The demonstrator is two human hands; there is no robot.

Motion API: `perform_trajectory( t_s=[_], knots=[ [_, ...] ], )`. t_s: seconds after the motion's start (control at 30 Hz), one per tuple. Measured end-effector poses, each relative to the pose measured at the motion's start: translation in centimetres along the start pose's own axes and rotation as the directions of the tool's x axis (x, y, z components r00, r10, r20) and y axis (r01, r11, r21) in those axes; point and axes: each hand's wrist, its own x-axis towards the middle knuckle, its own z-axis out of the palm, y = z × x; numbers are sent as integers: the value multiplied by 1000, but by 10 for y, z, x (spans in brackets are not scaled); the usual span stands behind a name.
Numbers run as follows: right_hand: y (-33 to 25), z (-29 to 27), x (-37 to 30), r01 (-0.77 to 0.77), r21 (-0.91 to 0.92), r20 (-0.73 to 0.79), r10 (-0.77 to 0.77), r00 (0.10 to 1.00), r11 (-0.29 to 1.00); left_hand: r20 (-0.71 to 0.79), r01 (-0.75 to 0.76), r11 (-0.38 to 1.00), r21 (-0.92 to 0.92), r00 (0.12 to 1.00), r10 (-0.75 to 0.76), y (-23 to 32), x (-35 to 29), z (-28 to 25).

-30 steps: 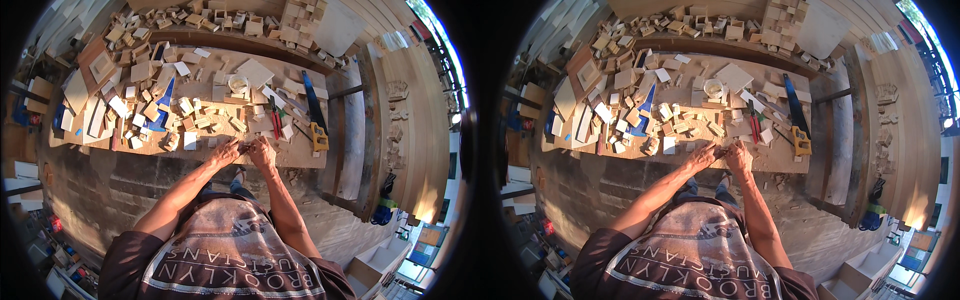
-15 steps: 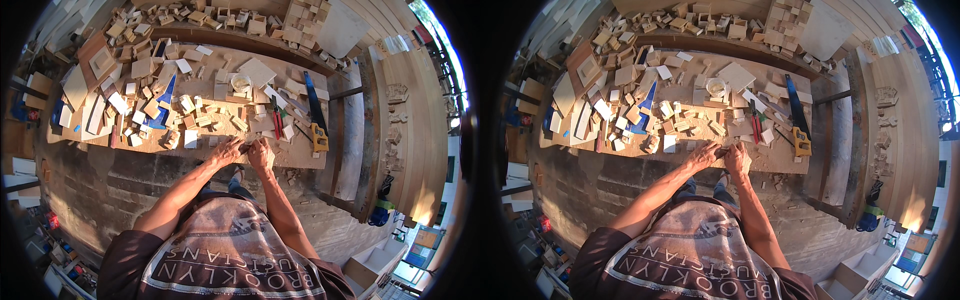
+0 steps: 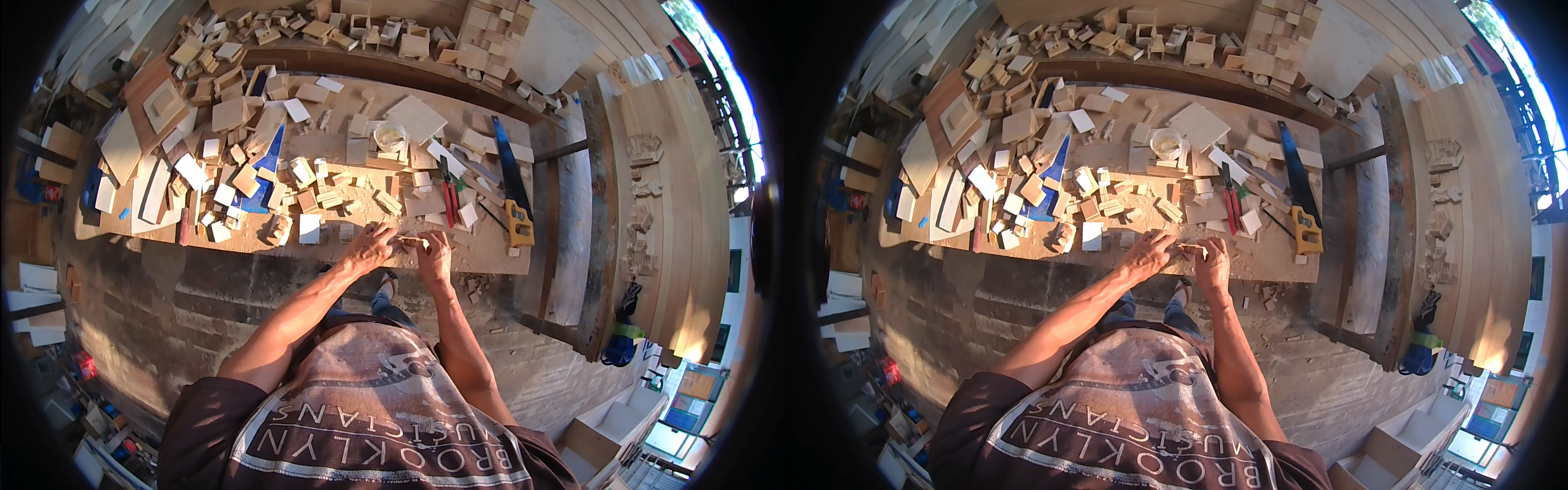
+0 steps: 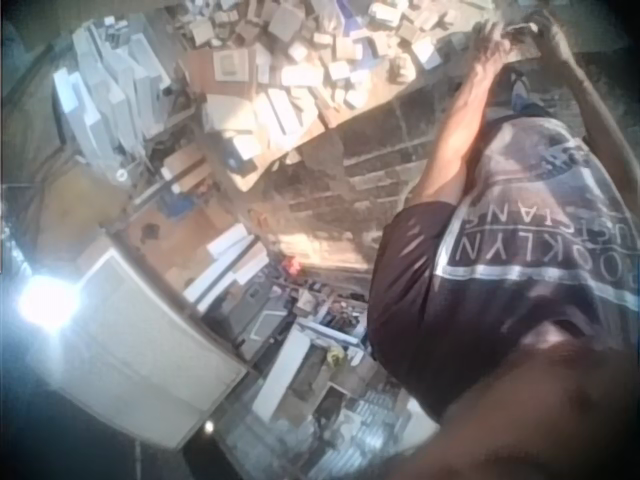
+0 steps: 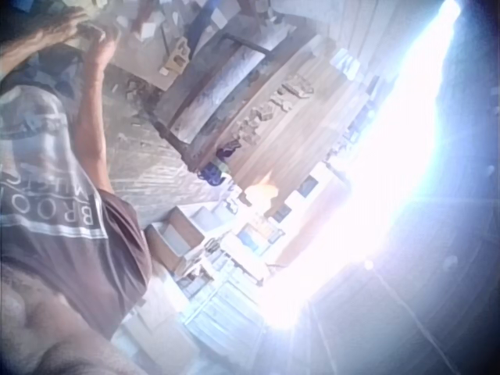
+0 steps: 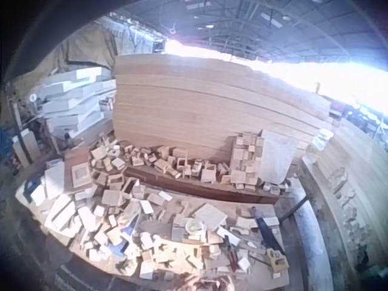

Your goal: The person glues together small wooden pieces by hand to form boxes and lids. They pick up individual wooden sides, apply glue, and press them together on a workbench covered in wood scraps.

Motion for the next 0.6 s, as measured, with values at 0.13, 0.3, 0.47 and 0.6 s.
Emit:
perform_trajectory(
  t_s=[0.13, 0.3, 0.47, 0.6],
  knots=[
    [7, 0, 0, -49, 60, 12, 48, 999, 997, -139, 66, 988, -140, 987, -86, 2, 2, 1],
    [7, 3, 3, 29, -41, -22, -30, 999, 999, -162, 175, 948, -264, 961, -223, 8, 11, 2],
    [8, -7, -1, -4, -73, 22, 6, 1000, 997, -73, 167, 946, -278, 978, -194, 10, 26, -3],
    [8, -10, -2, 5, -36, 55, -3, 998, 999, -67, 133, 959, -251, 986, -155, 12, 31, 4]
  ],
)
